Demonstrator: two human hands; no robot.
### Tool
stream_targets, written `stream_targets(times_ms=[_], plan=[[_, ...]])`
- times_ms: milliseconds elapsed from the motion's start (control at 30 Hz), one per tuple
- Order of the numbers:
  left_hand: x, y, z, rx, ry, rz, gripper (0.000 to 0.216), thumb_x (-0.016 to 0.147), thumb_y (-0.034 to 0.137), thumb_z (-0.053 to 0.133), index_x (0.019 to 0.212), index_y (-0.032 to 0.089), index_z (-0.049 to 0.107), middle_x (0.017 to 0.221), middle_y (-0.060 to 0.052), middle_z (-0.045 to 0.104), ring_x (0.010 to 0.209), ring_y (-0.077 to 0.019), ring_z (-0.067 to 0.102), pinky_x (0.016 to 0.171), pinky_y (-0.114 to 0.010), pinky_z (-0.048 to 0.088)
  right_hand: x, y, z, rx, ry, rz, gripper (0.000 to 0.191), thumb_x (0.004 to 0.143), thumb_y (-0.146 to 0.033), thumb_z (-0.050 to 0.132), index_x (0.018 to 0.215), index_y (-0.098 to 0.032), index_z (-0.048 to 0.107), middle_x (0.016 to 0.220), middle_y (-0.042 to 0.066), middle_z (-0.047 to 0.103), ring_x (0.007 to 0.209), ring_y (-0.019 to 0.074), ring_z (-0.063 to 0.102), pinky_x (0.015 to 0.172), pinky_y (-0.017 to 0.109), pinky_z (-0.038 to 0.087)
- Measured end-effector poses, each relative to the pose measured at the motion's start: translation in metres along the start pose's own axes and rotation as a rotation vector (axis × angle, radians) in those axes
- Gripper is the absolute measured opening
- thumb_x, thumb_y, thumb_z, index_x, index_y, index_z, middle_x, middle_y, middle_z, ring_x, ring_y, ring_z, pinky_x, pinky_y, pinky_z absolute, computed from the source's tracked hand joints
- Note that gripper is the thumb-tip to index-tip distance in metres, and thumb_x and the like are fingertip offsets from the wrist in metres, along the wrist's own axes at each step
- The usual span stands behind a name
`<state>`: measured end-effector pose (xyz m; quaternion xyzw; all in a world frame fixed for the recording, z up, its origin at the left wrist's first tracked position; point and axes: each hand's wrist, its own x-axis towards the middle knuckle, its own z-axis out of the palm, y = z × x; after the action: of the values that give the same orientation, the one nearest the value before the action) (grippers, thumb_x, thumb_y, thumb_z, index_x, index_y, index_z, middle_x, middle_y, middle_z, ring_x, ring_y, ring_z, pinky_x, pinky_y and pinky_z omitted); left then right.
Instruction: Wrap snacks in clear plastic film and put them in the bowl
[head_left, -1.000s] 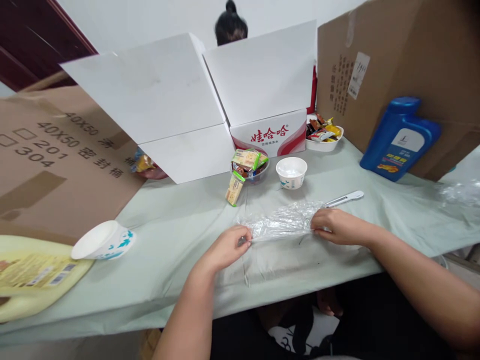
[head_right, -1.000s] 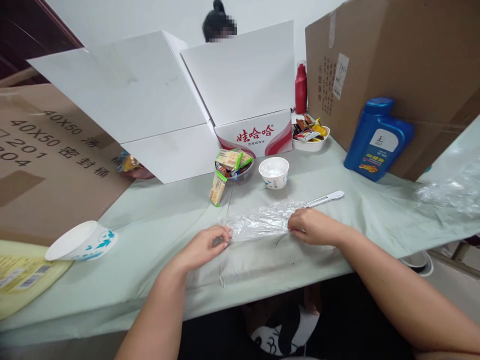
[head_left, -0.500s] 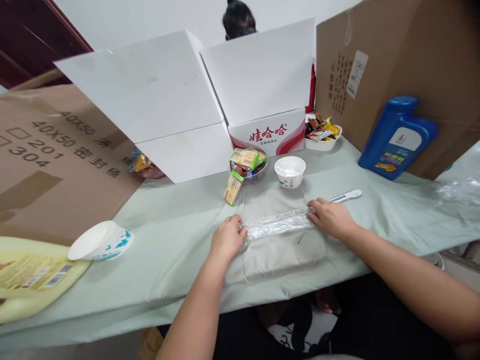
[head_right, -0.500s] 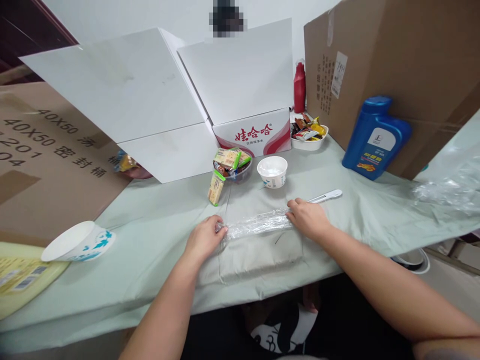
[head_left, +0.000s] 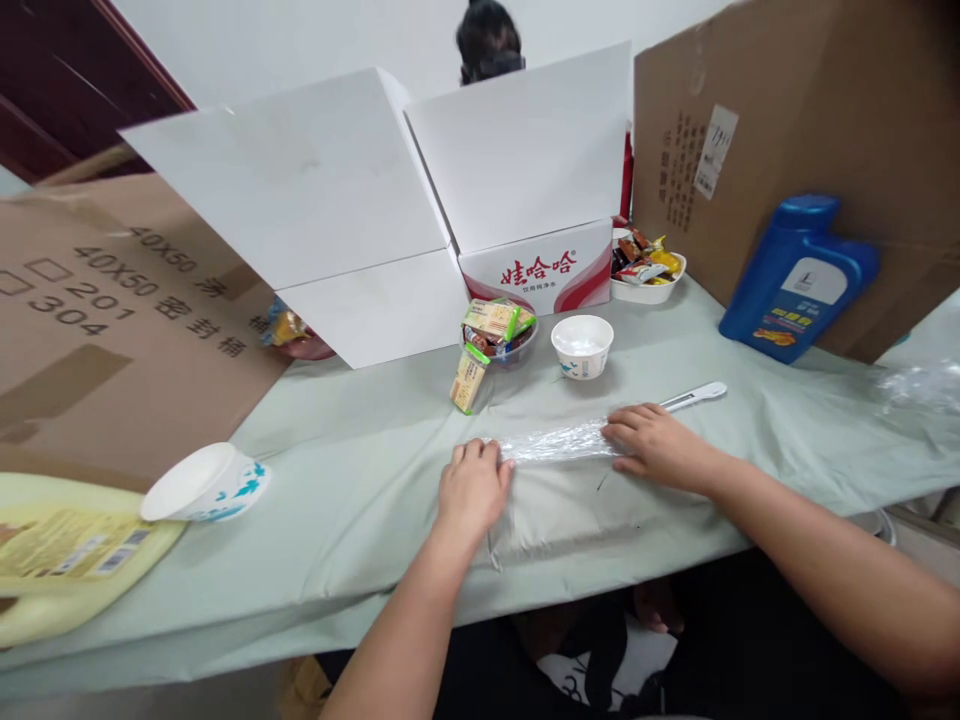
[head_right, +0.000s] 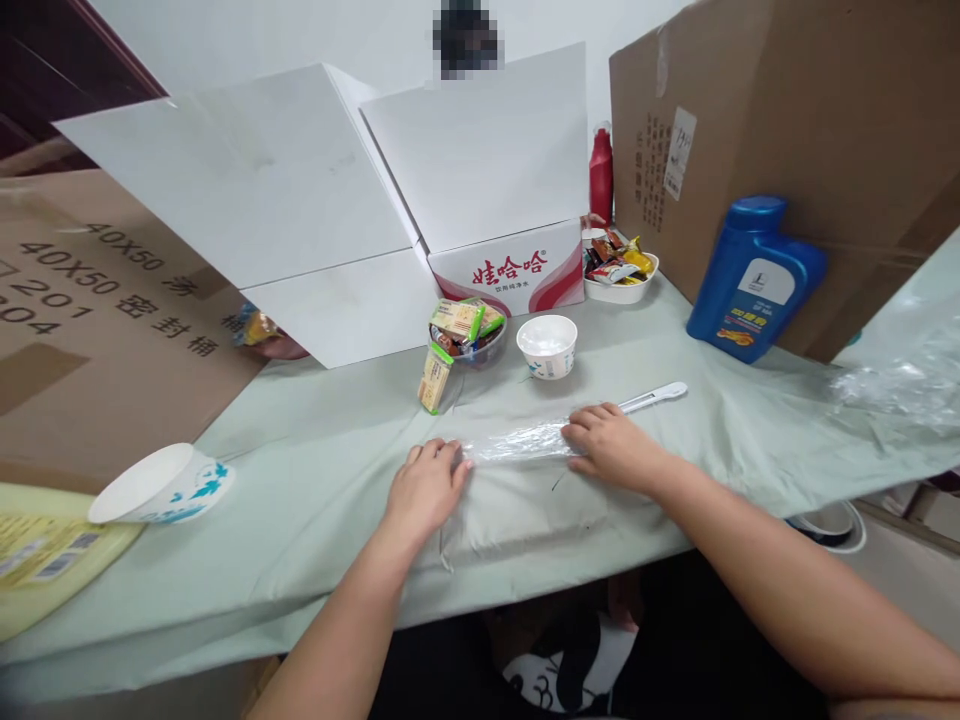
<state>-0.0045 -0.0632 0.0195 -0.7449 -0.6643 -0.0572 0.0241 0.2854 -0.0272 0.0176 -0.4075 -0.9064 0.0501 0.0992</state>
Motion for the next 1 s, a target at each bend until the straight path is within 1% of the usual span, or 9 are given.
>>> stream_targets(times_ms=[100,233,300,400,500,567,733,867,1000], plan=[[-0.003,0.004,-0.002,0.062,0.076,-0.037,0.035,0.090,0.032,0.050,0.121,0.018,0.059,0.124,-0.017,0.058,0.109,-0.0332,0.052,0.087,-0.047,0.047,-0.003,0.006,-0.006,-0.034,0.044,-0.005,0.022,0.085,-0.011,0.052,0.099,-0.016,0.068,0.116,0.015,0.066,0.109,0.0290,0.060,0.092,0.046,0.044],[-0.017,0.034,-0.004,-0.019,0.144,0.041,0.038,0.091,0.028,0.049,0.126,0.016,0.057,0.124,-0.017,0.058,0.112,-0.0347,0.051,0.091,-0.050,0.046,-0.010,-0.011,-0.020,0.076,0.230,-0.137,0.021,0.081,-0.007,0.049,0.088,-0.019,0.065,0.124,0.014,0.062,0.125,0.0306,0.049,0.099,0.050,0.039],[-0.024,0.047,-0.005,-0.150,0.029,0.188,0.040,0.090,0.031,0.052,0.128,0.018,0.056,0.124,-0.014,0.058,0.115,-0.0336,0.050,0.094,-0.049,0.045,-0.015,-0.022,-0.033,0.312,0.263,-0.219,0.015,0.084,-0.013,0.051,0.089,-0.020,0.063,0.117,0.011,0.065,0.123,0.0273,0.051,0.100,0.047,0.040],[-0.029,0.056,-0.008,-0.310,-0.186,0.520,0.046,0.086,0.034,0.061,0.130,0.025,0.054,0.138,-0.008,0.053,0.129,-0.0321,0.042,0.105,-0.050,0.038,-0.021,-0.031,-0.050,0.771,0.084,-0.278,0.008,0.089,-0.023,0.055,0.089,-0.020,0.061,0.095,0.007,0.069,0.097,0.0197,0.064,0.086,0.036,0.050],[-0.028,0.054,-0.012,-0.414,-0.333,0.760,0.042,0.086,0.031,0.062,0.127,0.030,0.056,0.141,-0.001,0.053,0.136,-0.0277,0.036,0.112,-0.048,0.029,-0.018,-0.029,-0.050,1.073,-0.120,-0.166,0.017,0.089,-0.034,0.058,0.088,-0.017,0.060,0.079,0.004,0.068,0.072,0.0144,0.065,0.067,0.027,0.052],[-0.026,0.051,-0.014,-0.459,-0.376,0.792,0.039,0.087,0.027,0.060,0.126,0.030,0.057,0.138,0.000,0.056,0.137,-0.0258,0.037,0.113,-0.047,0.027,-0.010,-0.026,-0.039,1.150,-0.105,0.003,0.023,0.089,-0.039,0.057,0.090,-0.017,0.057,0.074,0.002,0.066,0.063,0.0130,0.063,0.057,0.024,0.049],[-0.019,0.047,-0.015,-0.526,-0.417,0.760,0.050,0.083,0.023,0.064,0.131,0.032,0.052,0.130,-0.002,0.060,0.134,-0.0252,0.039,0.111,-0.045,0.030,0.022,-0.019,-0.006,0.714,0.114,0.318,0.014,0.090,-0.030,0.052,0.093,-0.019,0.060,0.078,0.001,0.067,0.062,0.0130,0.062,0.060,0.025,0.046],[-0.015,0.047,-0.007,-0.588,-0.422,0.655,0.053,0.084,0.032,0.065,0.134,0.026,0.049,0.135,-0.008,0.055,0.132,-0.0271,0.041,0.110,-0.046,0.034,0.041,-0.019,0.007,0.162,0.035,0.319,0.017,0.095,-0.025,0.047,0.100,-0.020,0.063,0.099,0.005,0.070,0.089,0.0175,0.065,0.073,0.025,0.043],[-0.016,0.048,0.001,-0.666,-0.380,0.535,0.051,0.086,0.033,0.061,0.134,0.019,0.048,0.137,-0.012,0.051,0.132,-0.0262,0.041,0.111,-0.046,0.035,0.046,-0.024,0.015,0.029,-0.008,0.351,0.023,0.097,-0.028,0.044,0.105,-0.017,0.062,0.106,0.011,0.066,0.084,0.0211,0.065,0.068,0.028,0.040]])
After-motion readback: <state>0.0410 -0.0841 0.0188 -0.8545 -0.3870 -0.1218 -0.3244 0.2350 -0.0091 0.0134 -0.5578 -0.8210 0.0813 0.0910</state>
